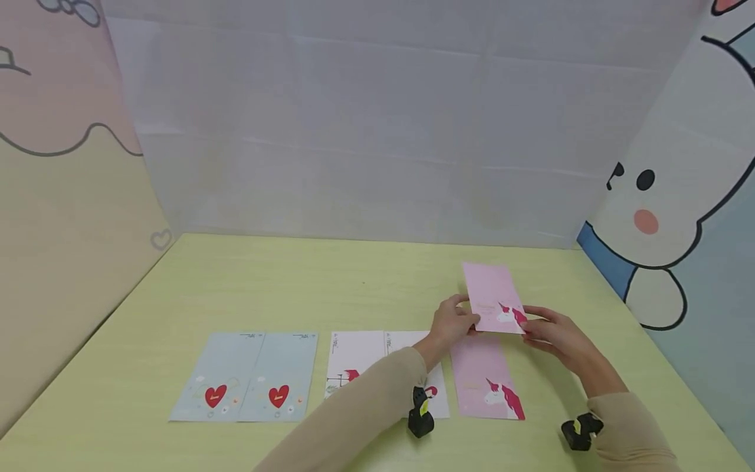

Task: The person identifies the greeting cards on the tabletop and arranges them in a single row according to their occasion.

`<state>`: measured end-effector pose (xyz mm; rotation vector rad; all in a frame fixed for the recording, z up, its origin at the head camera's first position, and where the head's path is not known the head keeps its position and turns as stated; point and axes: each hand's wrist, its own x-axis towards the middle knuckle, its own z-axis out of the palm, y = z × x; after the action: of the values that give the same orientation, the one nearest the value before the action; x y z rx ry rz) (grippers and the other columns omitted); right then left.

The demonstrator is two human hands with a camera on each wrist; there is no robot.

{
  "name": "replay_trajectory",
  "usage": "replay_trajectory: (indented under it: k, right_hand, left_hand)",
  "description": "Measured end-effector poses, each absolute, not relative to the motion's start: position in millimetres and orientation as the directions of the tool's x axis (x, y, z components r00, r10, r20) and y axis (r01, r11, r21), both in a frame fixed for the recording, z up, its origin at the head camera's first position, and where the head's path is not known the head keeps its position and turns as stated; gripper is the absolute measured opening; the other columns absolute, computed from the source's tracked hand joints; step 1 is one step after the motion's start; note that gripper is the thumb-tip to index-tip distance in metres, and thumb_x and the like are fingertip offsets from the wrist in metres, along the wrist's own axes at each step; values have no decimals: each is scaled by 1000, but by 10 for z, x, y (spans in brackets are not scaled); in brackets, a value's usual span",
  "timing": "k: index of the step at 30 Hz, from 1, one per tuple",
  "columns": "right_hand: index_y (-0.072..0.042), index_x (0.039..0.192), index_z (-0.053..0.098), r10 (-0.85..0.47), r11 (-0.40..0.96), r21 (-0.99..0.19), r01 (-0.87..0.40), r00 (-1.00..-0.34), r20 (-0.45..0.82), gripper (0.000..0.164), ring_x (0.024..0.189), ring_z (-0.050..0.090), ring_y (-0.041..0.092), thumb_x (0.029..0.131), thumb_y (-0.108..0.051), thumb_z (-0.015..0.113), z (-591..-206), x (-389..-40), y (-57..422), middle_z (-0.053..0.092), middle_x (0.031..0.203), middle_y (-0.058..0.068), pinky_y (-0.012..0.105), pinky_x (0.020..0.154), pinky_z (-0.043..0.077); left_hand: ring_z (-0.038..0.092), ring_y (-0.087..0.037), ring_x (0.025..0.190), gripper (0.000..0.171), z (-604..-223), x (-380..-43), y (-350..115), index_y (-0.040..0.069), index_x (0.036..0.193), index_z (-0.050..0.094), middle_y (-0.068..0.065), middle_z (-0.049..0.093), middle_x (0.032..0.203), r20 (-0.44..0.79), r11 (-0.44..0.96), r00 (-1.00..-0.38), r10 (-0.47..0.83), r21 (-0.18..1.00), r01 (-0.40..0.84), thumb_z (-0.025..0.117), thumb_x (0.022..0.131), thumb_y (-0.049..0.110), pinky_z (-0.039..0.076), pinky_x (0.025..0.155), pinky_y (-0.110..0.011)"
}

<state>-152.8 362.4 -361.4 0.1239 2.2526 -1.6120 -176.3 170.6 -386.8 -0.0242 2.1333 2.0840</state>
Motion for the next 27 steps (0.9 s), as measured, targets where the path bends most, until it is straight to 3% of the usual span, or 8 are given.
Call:
replay_trajectory:
  k: [6,9,16,23,27]
  right_hand:
    - [17,131,13,-137,358,-897,260,-935,-326,65,86,56,13,91,-20,49,-3658,-1393,3725,52,101,2,32,77,48]
    - [18,131,14,-125,393,-884,252,-938,-323,65,85,56,11,92,-22,47,-3692,-1354,3792,49,109,10,32,77,48]
    - [14,133,13,-52,440,-845,304,-931,-361,70,84,53,6,91,-30,48,-3735,-1310,3907,44,116,13,28,75,48]
    - [13,134,10,-10,469,-818,333,-924,-382,75,83,53,5,91,-35,47,-3734,-1257,3996,43,117,16,30,75,48]
    - [14,133,12,9,494,-804,331,-926,-376,75,82,53,6,90,-36,47,-3722,-1227,4037,43,117,19,30,74,49]
  left_hand:
    - [59,-21,48,58,-3844,-1616,1741,9,127,45,-3,57,57,-140,34,-977,158,990,-137,62,74,-7,51,51,-29]
    - [58,-20,47,61,-3841,-1537,1762,11,128,45,-3,57,57,-155,28,-972,176,988,-153,63,73,-7,50,49,-29]
    - [58,-22,48,60,-3828,-1340,1788,12,127,45,-3,56,57,-168,14,-956,241,985,-170,63,73,-8,50,48,-28]
    - [55,-13,41,56,-3803,-1190,1800,11,125,46,2,56,54,-156,94,-939,308,987,-133,66,74,-2,45,45,-20]
    - [56,-12,41,56,-3785,-1115,1828,11,125,45,1,57,51,-159,109,-930,330,985,-130,66,74,-2,45,44,-21]
